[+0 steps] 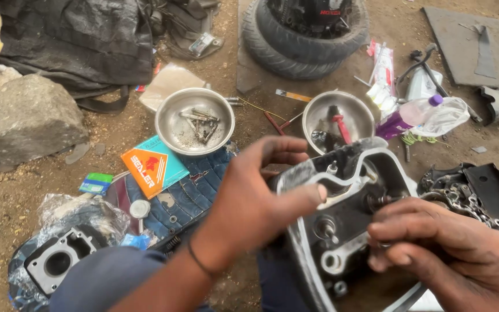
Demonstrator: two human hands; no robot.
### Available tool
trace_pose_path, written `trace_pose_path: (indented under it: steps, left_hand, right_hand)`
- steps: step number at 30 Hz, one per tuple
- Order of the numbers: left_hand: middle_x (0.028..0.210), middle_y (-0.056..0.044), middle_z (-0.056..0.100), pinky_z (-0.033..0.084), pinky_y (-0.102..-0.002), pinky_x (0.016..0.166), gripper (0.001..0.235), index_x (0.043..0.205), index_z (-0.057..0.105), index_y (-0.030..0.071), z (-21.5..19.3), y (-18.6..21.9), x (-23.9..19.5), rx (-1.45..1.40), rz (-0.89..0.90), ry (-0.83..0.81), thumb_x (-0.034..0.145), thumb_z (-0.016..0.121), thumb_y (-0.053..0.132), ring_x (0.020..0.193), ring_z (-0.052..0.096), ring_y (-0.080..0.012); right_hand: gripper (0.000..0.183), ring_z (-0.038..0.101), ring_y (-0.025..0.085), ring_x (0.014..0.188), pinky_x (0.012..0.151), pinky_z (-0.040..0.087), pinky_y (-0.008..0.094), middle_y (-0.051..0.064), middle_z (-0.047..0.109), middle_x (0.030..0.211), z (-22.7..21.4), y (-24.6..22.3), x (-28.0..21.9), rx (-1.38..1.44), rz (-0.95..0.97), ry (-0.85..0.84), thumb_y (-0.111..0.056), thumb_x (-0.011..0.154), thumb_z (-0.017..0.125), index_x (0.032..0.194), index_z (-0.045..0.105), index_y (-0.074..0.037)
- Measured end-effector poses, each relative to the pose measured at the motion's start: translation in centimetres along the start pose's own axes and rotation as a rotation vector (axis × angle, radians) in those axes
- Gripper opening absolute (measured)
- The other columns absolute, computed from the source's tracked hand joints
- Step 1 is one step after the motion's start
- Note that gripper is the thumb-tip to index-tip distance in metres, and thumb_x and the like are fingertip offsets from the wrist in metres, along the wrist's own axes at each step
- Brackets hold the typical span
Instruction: The person sits on the ground with a motorcycle cylinder head on their lap. They wipe parts with a cloth, remove and refit small fittings by hand, insert a valve spring into the head, and press and turn the head assembly to seat components, working over bowls of parts and tools laid on the ground.
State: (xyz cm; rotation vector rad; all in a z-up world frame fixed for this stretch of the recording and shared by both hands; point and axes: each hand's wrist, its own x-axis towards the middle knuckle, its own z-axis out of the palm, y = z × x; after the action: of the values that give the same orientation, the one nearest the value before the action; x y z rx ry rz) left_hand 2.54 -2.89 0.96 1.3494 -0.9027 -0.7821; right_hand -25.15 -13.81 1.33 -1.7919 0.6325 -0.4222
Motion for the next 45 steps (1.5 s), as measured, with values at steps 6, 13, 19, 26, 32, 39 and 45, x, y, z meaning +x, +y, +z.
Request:
trace_pose_path:
  steps: [6, 13, 19, 26, 32, 39, 45]
  left_hand:
    - [0.117, -0.016, 0.075, 0.057, -0.031, 0.096, 0.07, 0.126, 0.068, -0.006, -2.1, -1.7, 4.5, 0.009, 0.025, -0.265, 0.07, 0.082, 0.034, 0.109, 0.072, -0.0201]
    - [0.113, -0.017, 0.074, 0.058, -0.031, 0.092, 0.068, 0.123, 0.066, -0.006, -2.5, -2.2, 4.8, -0.173, -0.072, -0.355, 0.076, 0.079, 0.041, 0.105, 0.071, -0.0214]
    - [0.11, -0.012, 0.074, 0.056, -0.029, 0.092, 0.057, 0.12, 0.07, -0.005, -2.1, -3.5, 4.3, -0.19, 0.013, -0.289, 0.09, 0.07, 0.044, 0.103, 0.07, -0.0175]
    - [0.105, -0.01, 0.074, 0.056, -0.028, 0.09, 0.052, 0.115, 0.072, -0.004, -2.3, -3.8, 4.3, -0.191, 0.05, -0.275, 0.093, 0.068, 0.043, 0.101, 0.07, -0.0162]
    - [0.104, -0.01, 0.074, 0.057, -0.029, 0.088, 0.052, 0.114, 0.072, -0.004, -2.2, -3.8, 4.1, -0.197, 0.051, -0.269, 0.093, 0.068, 0.043, 0.1, 0.069, -0.0162]
    - [0.106, -0.01, 0.073, 0.057, -0.029, 0.091, 0.049, 0.116, 0.071, -0.005, -2.3, -3.8, 3.8, -0.239, 0.045, -0.283, 0.094, 0.068, 0.039, 0.101, 0.069, -0.0161]
    - [0.107, -0.011, 0.073, 0.058, -0.03, 0.091, 0.047, 0.119, 0.07, -0.006, -2.3, -3.7, 3.7, -0.271, 0.037, -0.295, 0.096, 0.068, 0.035, 0.101, 0.069, -0.0163]
  right_hand:
    - [0.019, 0.077, 0.019, 0.09, 0.077, 0.063, 0.031, 0.013, 0.07, 0.104, 0.3, -1.5, 2.2, -0.241, -0.301, -0.025, -0.006, 0.093, 0.069, 0.111, 0.071, 0.0]
    - [0.034, 0.073, 0.015, 0.095, 0.071, 0.059, 0.026, 0.009, 0.069, 0.116, -0.9, -4.2, 5.9, -0.726, -0.414, -0.183, -0.015, 0.09, 0.072, 0.124, 0.077, -0.017]
    - [0.037, 0.072, 0.016, 0.098, 0.073, 0.058, 0.029, 0.005, 0.072, 0.116, 1.5, -6.5, 9.6, -0.771, -0.537, -0.402, -0.019, 0.088, 0.073, 0.126, 0.074, -0.017]
    - [0.026, 0.071, 0.015, 0.102, 0.076, 0.059, 0.031, 0.0, 0.073, 0.116, 2.6, -7.2, 10.7, -0.722, -0.55, -0.466, -0.023, 0.087, 0.076, 0.112, 0.078, -0.019]
    - [0.028, 0.07, 0.014, 0.102, 0.079, 0.06, 0.032, -0.003, 0.074, 0.117, 2.5, -6.7, 11.0, -0.803, -0.531, -0.531, -0.027, 0.087, 0.078, 0.114, 0.079, -0.022]
    - [0.024, 0.069, 0.016, 0.105, 0.08, 0.056, 0.032, 0.001, 0.069, 0.117, 2.4, -7.4, 12.2, -0.576, -0.409, -0.669, -0.022, 0.093, 0.073, 0.115, 0.078, -0.016]
    - [0.02, 0.066, 0.016, 0.102, 0.08, 0.054, 0.035, -0.001, 0.065, 0.113, 2.4, -7.2, 12.6, -0.721, -0.303, -0.696, -0.03, 0.094, 0.074, 0.111, 0.078, -0.02]
